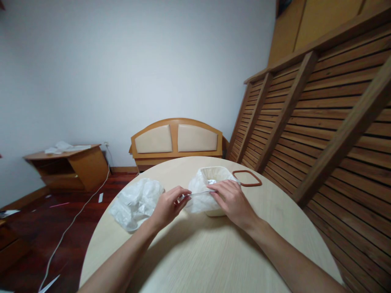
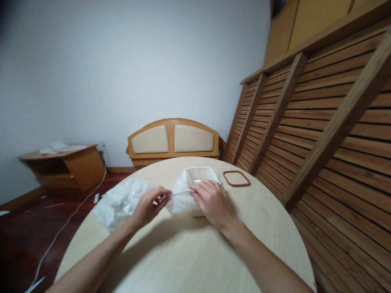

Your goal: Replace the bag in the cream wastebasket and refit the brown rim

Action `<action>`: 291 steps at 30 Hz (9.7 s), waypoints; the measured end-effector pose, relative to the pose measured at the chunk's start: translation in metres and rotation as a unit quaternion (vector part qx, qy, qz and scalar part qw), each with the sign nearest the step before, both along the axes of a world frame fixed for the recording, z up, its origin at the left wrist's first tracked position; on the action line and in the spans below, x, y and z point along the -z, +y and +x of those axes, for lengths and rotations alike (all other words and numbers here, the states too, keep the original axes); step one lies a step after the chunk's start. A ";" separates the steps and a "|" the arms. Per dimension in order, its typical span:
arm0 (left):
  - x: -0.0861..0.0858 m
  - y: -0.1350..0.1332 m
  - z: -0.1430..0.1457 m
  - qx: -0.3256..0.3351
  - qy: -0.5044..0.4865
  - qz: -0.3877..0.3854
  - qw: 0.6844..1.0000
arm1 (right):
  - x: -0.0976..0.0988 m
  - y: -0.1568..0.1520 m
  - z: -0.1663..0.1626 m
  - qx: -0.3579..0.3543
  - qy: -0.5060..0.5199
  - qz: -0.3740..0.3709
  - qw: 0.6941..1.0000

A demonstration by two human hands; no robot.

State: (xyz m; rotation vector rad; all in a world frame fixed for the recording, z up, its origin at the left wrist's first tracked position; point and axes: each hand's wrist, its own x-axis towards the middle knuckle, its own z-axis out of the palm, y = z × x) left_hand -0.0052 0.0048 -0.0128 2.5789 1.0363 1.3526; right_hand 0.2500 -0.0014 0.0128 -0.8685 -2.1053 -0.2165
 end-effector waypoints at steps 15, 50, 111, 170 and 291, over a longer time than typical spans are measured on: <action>-0.005 0.005 -0.009 0.008 0.014 -0.076 0.997 | -0.009 0.017 0.048 -0.121 0.039 -0.025 0.992; -0.003 0.006 -0.006 0.002 0.024 -0.043 0.999 | -0.007 -0.004 0.005 0.053 -0.014 0.044 0.998; -0.013 -0.009 0.002 0.018 0.004 -0.067 0.998 | -0.015 0.006 0.032 -0.067 -0.023 0.044 0.997; 0.000 0.006 -0.013 -0.056 -0.118 -0.091 0.987 | 0.003 0.035 0.062 -0.095 0.041 -0.024 0.994; -0.028 0.030 -0.053 -0.113 -0.357 -0.175 0.910 | 0.000 0.062 0.099 0.028 0.418 0.068 0.905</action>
